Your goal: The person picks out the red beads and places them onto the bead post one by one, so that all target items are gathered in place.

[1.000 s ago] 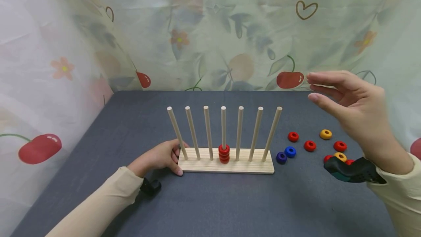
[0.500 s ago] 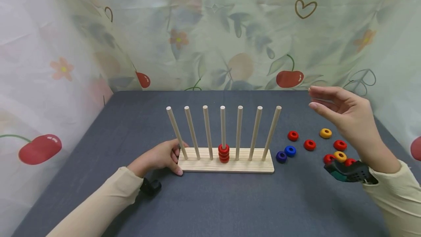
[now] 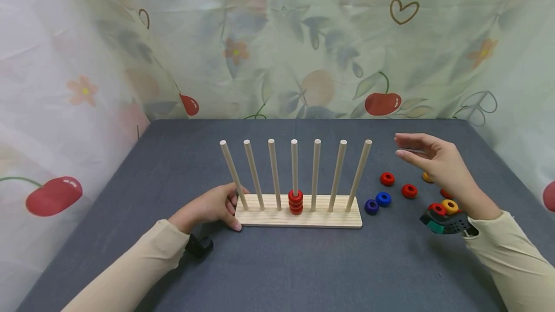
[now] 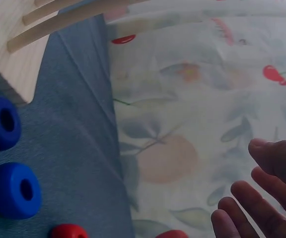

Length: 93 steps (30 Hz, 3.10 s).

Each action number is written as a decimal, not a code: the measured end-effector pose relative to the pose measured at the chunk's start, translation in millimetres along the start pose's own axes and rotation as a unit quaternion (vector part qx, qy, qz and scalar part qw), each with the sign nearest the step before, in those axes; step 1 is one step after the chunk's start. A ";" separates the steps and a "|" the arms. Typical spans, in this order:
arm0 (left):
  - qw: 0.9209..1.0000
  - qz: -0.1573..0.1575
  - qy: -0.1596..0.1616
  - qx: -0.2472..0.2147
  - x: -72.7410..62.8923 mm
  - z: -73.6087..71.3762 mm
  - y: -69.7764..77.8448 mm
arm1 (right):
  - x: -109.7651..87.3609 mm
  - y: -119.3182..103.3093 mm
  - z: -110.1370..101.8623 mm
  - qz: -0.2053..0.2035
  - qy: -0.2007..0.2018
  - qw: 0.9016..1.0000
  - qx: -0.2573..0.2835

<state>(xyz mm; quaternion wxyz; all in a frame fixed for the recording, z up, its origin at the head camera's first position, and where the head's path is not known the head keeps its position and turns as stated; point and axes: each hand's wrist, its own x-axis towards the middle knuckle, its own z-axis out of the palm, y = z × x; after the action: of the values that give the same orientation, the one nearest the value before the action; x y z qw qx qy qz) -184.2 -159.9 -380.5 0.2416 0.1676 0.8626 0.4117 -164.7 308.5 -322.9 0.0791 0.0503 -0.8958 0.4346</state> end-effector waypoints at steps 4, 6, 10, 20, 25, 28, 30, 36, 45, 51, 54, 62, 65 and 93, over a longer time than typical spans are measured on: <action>1.000 0.000 0.001 -0.002 0.6 0.3 -0.5 | 3.4 9.0 5.7 0.013 -0.015 0.999 -0.024; 1.000 -0.001 0.001 -0.004 1.1 0.5 -0.5 | 4.8 12.9 8.5 0.016 -0.022 0.999 -0.034; 1.000 -0.001 0.001 -0.004 1.5 0.5 -0.6 | 6.7 20.3 13.3 0.020 -0.033 0.998 -0.042; 1.000 -0.007 0.000 -0.010 2.3 0.6 -1.3 | 15.3 36.2 19.6 0.037 -0.085 0.993 -0.075; 1.000 -0.010 -0.001 -0.011 1.3 0.7 -0.7 | 19.7 41.8 20.6 0.049 -0.123 0.987 -0.087; 1.000 -0.007 -0.001 -0.003 0.9 0.6 0.1 | 21.1 45.6 21.0 0.048 -0.145 0.984 -0.093; 1.000 -0.005 0.000 0.001 0.9 0.3 0.0 | 21.5 47.3 20.9 0.046 -0.155 0.982 -0.098; 1.000 -0.001 0.003 0.002 0.9 -0.6 0.2 | 20.1 50.3 21.3 0.050 -0.175 0.978 -0.101; 1.000 -0.001 0.004 0.005 1.4 -0.2 -0.7 | 21.4 53.6 24.8 0.041 -0.189 0.974 -0.117; 1.000 0.000 0.004 0.004 0.9 0.0 -0.2 | 22.3 55.1 26.5 0.043 -0.195 0.973 -0.116; 1.000 0.004 0.001 -0.001 0.8 -0.2 -0.2 | 22.3 56.7 26.3 0.043 -0.196 0.973 -0.116; 1.000 -0.006 -0.001 -0.005 1.7 0.0 -0.2 | 24.1 58.7 27.6 0.048 -0.197 0.971 -0.126; 1.000 -0.008 0.000 -0.008 1.5 0.0 0.3 | 24.7 59.1 28.1 0.049 -0.197 0.970 -0.133; 1.000 -0.005 0.000 0.000 1.4 -0.8 0.3 | 22.9 56.9 29.4 0.022 -0.186 0.972 -0.145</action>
<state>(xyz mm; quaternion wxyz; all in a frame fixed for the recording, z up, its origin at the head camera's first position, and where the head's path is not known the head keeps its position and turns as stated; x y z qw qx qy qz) -185.8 -159.5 -380.2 0.2433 0.1632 0.8634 0.4106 -199.1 320.1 -380.3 -0.0920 0.0987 -0.9491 0.2845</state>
